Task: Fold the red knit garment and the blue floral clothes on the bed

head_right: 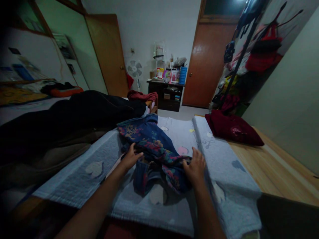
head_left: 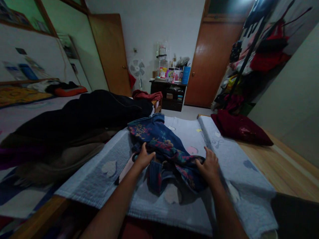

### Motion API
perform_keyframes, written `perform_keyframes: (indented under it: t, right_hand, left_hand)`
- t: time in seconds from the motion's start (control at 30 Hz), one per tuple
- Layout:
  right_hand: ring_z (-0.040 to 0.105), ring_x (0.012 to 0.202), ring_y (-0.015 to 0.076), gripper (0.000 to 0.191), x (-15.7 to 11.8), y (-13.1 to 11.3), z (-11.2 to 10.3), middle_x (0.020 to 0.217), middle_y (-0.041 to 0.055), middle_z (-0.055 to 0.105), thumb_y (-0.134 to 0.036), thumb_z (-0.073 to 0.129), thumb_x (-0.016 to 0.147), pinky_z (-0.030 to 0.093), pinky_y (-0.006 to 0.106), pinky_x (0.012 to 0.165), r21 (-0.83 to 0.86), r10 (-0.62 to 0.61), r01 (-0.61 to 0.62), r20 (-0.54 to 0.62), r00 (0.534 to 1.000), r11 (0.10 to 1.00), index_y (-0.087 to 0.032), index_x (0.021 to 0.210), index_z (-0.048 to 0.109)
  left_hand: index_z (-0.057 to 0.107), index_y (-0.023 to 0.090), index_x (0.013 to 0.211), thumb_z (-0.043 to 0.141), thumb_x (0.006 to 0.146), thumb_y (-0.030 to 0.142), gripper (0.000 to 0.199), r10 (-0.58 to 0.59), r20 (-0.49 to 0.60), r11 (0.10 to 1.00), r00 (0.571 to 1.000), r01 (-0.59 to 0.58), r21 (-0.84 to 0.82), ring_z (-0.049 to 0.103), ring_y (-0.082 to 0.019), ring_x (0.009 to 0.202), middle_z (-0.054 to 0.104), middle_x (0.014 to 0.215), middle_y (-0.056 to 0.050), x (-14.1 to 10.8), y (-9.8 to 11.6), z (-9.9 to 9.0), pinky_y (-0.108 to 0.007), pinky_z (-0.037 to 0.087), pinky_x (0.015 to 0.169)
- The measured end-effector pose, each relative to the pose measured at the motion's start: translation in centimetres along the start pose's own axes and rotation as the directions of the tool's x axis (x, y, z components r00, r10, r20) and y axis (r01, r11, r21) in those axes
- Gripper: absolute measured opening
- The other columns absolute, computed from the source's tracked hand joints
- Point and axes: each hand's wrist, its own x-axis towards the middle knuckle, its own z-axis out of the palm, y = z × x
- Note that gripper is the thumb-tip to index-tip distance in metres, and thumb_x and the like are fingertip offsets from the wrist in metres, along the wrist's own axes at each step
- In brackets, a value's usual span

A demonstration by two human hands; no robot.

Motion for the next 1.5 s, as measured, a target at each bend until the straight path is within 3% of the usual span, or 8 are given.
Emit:
perform_keyframes:
  t: [0.13,0.33,0.5,0.63,0.8,1.0,1.33,1.5]
  right_hand:
    - [0.04,0.132,0.0308,0.067,-0.4,-2.5,1.9,0.14,0.0119,0.049,-0.037,0.063,0.077,0.029,0.05,0.11,0.019,-0.254,0.258,0.256,0.933,0.966,-0.023,0.14,0.045]
    - [0.038,0.137,0.0268,0.081,-0.8,-3.2,3.7,0.149,0.0142,0.04,-0.032,0.064,0.076,0.031,0.045,0.112,0.162,-0.265,0.212,0.474,0.84,0.964,-0.018,0.149,0.032]
    - [0.038,0.137,0.029,0.083,-1.0,-3.1,3.9,0.15,0.0169,0.039,-0.03,0.066,0.073,0.031,0.047,0.113,0.207,-0.223,0.133,0.508,0.832,0.969,-0.015,0.148,0.033]
    - [0.048,0.129,0.0272,0.078,-1.0,-3.5,3.7,0.142,0.0134,0.05,-0.027,0.064,0.074,0.038,0.045,0.107,0.282,-0.218,0.091,0.46,0.861,0.955,-0.019,0.145,0.035]
    - [0.062,0.11,0.0243,0.042,-1.0,-4.2,3.3,0.116,0.0097,0.067,-0.02,0.055,0.08,0.046,0.039,0.096,0.211,-0.126,0.027,0.472,0.872,0.977,-0.019,0.122,0.057]
    - [0.061,0.11,0.0243,0.037,-1.1,-3.8,3.1,0.117,0.01,0.067,-0.022,0.055,0.082,0.045,0.037,0.096,0.138,-0.136,0.084,0.427,0.894,0.987,-0.02,0.118,0.061]
    - [0.039,0.132,0.0376,0.049,-2.4,-1.5,1.5,0.135,0.0121,0.056,-0.044,0.064,0.08,0.018,0.06,0.11,-0.175,-0.149,0.234,0.398,0.905,0.956,-0.023,0.124,0.06]
    - [0.043,0.128,0.035,0.063,-2.4,-1.4,1.1,0.139,0.0112,0.052,-0.045,0.067,0.076,0.03,0.051,0.104,-0.235,-0.086,0.252,0.547,0.833,0.939,-0.024,0.134,0.053]
  left_hand:
    - [0.011,0.023,0.15,0.067,0.079,0.03,0.09,-0.052,-0.097,0.999,0.994,0.05,-0.023,0.055,-0.024,0.122,0.056,0.133,-0.013,2.4,1.6,1.7,-0.037,0.044,0.101]
    - [0.036,0.017,0.141,0.065,0.077,0.025,0.071,-0.2,-0.271,0.979,0.942,0.2,-0.025,0.058,-0.025,0.114,0.053,0.128,-0.016,4.5,5.6,4.3,-0.034,0.045,0.099]
    - [0.045,0.017,0.138,0.055,0.07,0.007,0.07,0.074,-0.31,0.997,0.948,-0.077,0.004,0.058,-0.023,0.114,0.053,0.126,-0.013,5.9,9.2,6.1,-0.033,0.042,0.103]
    - [0.051,0.019,0.137,0.048,0.065,0.003,0.074,0.432,0.065,0.9,0.9,-0.434,0.033,0.054,-0.023,0.121,0.057,0.129,-0.01,5.8,11.6,7.2,-0.035,0.037,0.109]
    - [0.072,0.02,0.105,0.048,0.061,0.007,0.051,0.514,0.646,0.829,0.564,-0.521,-0.205,0.062,-0.021,0.11,0.072,0.111,-0.002,5.7,10.9,7.0,-0.035,0.043,0.103]
    - [0.068,0.02,0.11,0.041,0.082,0.017,0.039,0.263,0.161,0.937,0.951,-0.291,0.191,0.062,-0.02,0.11,0.07,0.113,-0.004,7.4,6.2,3.2,-0.033,0.045,0.1]
    - [0.042,0.016,0.142,0.038,0.092,0.043,0.057,-0.104,0.009,0.869,0.995,0.086,0.488,0.014,-0.036,0.146,0.027,0.157,-0.016,8.7,-1.1,2.5,-0.063,0.007,0.113]
    - [0.033,0.022,0.148,0.03,0.093,0.052,0.063,-0.141,0.012,0.776,0.99,0.103,0.622,0.004,-0.033,0.148,0.014,0.161,-0.01,9.3,-1.8,3.2,-0.062,0.005,0.114]
